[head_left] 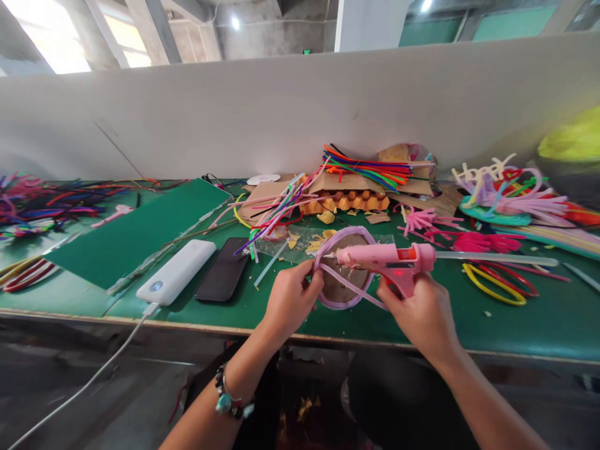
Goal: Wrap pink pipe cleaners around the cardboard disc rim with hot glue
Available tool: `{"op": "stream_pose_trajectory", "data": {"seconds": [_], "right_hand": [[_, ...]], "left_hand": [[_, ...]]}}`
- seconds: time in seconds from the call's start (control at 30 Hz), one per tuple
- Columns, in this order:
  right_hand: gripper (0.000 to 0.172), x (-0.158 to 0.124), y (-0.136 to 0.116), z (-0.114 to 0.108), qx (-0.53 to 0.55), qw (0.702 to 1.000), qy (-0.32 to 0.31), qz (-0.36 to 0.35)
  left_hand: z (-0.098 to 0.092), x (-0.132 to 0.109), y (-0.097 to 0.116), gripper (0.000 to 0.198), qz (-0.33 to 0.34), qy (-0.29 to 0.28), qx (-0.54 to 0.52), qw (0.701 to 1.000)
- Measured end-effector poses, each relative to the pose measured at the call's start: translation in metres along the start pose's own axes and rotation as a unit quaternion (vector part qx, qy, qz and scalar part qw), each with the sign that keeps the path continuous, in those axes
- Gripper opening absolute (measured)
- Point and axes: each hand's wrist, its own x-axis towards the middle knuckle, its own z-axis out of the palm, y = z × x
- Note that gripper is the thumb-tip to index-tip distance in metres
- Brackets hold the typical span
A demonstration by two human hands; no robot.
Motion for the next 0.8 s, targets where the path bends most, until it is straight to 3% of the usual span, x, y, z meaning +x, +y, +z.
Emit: {"op": "stream_pose_trajectory", "data": {"seconds": [0.3, 0.8], "right_hand": [[0.019, -0.0011, 0.0023, 0.0016, 0.004, 1.000, 0.006, -0.004], [0.020, 0.0016, -0.0036, -0.0033, 0.009, 0.999, -0.040, 0.016]], "left_hand": [[0.0003, -0.0005, -0.0002, 0.023, -0.007, 0.001, -0.004, 1.000], [-0.0005, -0.0003, 0.0015, 0.023, -0.010, 0.002, 0.003, 1.000]]}}
